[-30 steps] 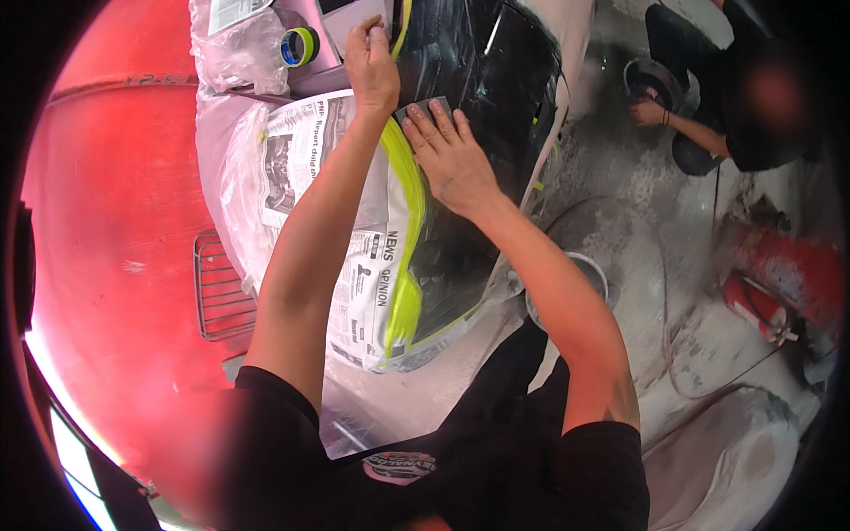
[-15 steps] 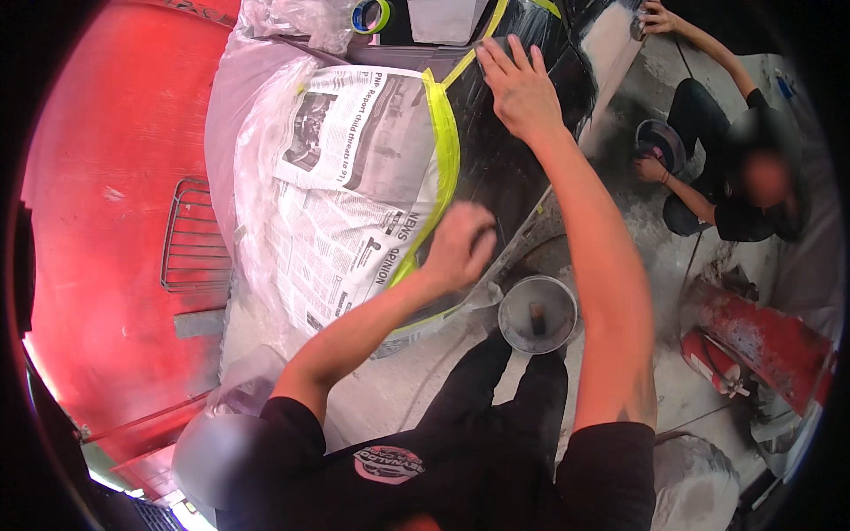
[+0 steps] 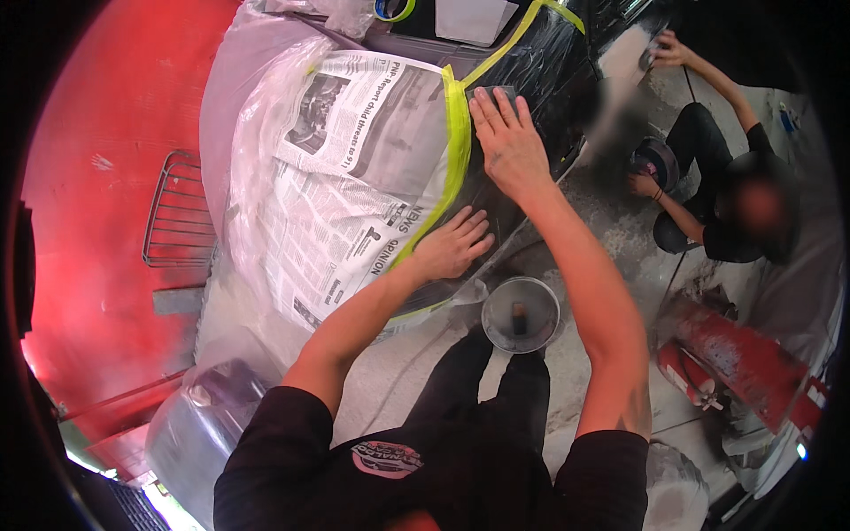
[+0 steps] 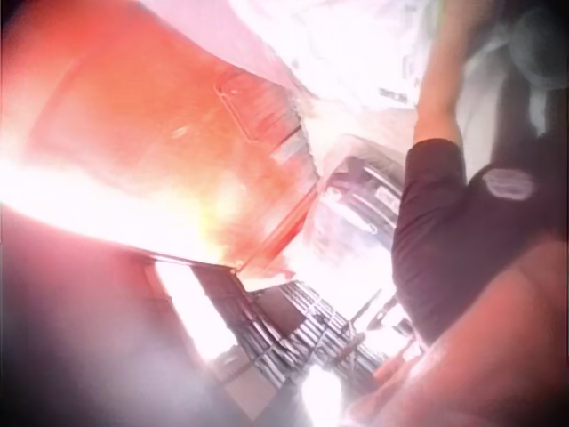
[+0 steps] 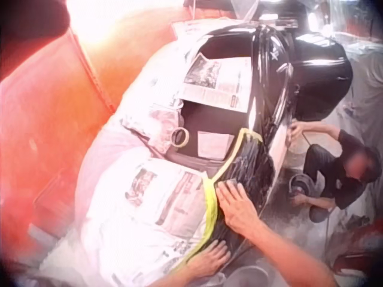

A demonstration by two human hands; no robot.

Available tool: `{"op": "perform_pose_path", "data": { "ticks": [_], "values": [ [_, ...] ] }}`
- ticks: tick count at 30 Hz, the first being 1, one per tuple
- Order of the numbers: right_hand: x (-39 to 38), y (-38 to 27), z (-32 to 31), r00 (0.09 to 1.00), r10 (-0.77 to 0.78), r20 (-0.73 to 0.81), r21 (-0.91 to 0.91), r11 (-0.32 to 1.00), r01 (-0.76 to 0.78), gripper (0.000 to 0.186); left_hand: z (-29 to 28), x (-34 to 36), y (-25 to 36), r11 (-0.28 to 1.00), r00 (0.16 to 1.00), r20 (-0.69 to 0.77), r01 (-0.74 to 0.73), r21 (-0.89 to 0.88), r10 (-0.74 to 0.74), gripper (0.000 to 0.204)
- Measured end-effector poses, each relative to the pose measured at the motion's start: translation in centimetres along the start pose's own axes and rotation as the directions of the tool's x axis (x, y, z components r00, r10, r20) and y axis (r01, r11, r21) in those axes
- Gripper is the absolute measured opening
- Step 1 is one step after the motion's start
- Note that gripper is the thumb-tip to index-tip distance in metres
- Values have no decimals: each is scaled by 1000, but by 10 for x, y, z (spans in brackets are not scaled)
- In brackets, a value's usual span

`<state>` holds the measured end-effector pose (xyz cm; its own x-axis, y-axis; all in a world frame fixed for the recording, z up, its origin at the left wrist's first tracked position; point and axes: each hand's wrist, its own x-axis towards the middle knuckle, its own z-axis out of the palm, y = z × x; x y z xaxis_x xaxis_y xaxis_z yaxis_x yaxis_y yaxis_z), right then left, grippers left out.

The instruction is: Wet sanding a car body panel with a sanding block and sandpaper in preparation for painting.

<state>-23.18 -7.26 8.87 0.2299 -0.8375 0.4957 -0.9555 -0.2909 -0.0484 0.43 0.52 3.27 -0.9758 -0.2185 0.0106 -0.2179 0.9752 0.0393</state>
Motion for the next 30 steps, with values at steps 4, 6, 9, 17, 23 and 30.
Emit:
{"op": "perform_pose_path", "data": {
  "ticks": [4, 6, 9, 17, 23, 30],
  "values": [
    [45, 14, -17, 999, -1, 38, -107, 994, 5, 57, 2, 0, -4, 1000, 1000, -29, 8, 10, -8, 54],
    [28, 4, -11, 1000, 13, 17, -79, 997, -11, 57, 3, 0, -1, 1000, 1000, -10, 5, 17, -4, 54],
    [2, -9, -3, 1000, 2, -10, -31, 1000, -3, 57, 4, 3, -3, 1000, 1000, 13, 13, 18, -14, 54],
    [7, -13, -7, 1000, 4, 19, -78, 997, -3, 60, 2, -2, 0, 1000, 1000, 10, 18, -15, -18, 51],
    [43, 12, -12, 995, 86, -53, -92, 992, -91, 54, 0, 6, -5, 1000, 999, -40, -14, -22, 13, 54],
    [29, 33, 9, 987, 139, -80, -3, 990, -140, 52, 2, -1, -1, 999, 999, 27, 21, -36, -20, 57]
  ]
}}
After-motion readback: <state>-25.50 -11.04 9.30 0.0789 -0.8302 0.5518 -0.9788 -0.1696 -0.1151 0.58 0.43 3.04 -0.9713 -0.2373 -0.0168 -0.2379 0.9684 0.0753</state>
